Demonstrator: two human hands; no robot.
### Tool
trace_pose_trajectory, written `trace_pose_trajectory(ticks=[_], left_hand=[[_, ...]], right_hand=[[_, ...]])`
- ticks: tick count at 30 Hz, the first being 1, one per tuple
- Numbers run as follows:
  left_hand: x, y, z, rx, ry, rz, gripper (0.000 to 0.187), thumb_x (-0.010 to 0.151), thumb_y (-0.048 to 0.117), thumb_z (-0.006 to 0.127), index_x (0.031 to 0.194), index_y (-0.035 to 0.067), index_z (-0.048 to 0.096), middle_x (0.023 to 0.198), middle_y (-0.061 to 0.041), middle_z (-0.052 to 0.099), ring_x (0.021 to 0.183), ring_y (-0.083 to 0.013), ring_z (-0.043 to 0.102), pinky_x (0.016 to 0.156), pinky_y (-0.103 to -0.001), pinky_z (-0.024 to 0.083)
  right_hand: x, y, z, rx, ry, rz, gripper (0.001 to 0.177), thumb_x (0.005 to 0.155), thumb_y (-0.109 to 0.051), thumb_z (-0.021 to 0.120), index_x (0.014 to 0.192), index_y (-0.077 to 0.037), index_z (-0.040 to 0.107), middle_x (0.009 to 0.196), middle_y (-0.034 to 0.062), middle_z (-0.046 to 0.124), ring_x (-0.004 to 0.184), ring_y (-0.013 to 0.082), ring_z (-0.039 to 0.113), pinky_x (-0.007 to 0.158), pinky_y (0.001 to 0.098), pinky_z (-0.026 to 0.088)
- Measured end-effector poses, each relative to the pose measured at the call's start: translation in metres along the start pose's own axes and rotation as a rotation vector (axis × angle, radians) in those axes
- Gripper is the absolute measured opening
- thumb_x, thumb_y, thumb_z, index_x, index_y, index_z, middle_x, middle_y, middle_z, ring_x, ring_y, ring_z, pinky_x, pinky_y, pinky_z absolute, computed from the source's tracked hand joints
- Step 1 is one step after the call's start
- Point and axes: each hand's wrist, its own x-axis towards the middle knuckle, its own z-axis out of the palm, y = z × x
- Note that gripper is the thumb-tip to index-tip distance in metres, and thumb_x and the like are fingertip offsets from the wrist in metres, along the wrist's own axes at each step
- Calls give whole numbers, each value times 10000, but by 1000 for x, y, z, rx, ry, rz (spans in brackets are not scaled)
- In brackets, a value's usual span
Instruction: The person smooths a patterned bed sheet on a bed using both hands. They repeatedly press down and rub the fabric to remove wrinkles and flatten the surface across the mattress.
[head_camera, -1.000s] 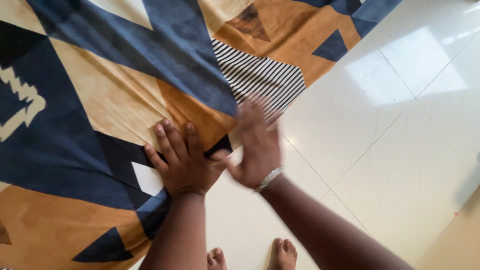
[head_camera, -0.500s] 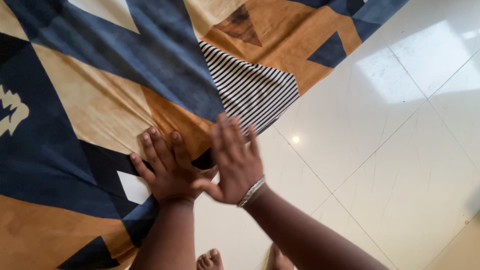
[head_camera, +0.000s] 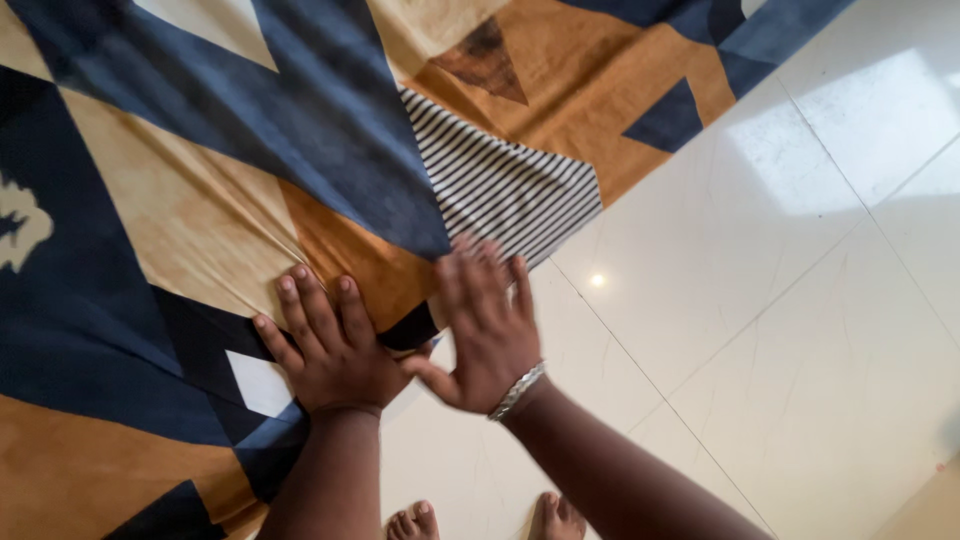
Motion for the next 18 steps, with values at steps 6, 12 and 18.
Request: trace_pose_trajectory(ticks=[6, 12, 18], left_hand=[[-1, 0, 3, 5, 18, 8, 1091, 990, 899, 386, 1683, 113, 80, 1693, -255, 204, 1588, -408, 236, 1275, -637, 78], [4, -1, 0, 12, 37, 19, 1117, 957, 885, 396, 1687, 99, 84, 1684, -258, 199, 1579, -405, 234, 1268, -636, 72], [0, -3, -1, 33, 32, 27, 1075, 993, 827, 463, 1675, 85, 90, 1682, -286, 226, 1575, -424, 267, 1276, -636, 101]], right_hand=[[30, 32, 1, 6, 90, 225, 716, 1049, -450, 466, 1574, 25, 358, 1669, 236, 303, 1607, 378, 177, 1326, 534, 131], [67, 79, 6, 935, 840, 1195, 787, 1054, -443, 340, 1621, -2, 19, 1731, 156, 95, 1597, 285, 156, 1273, 396, 153], [95, 77, -5, 1537, 778, 884, 875, 1011, -606, 356, 1636, -7, 227, 1674, 214, 329, 1487, 383, 356, 1198, 439, 308]])
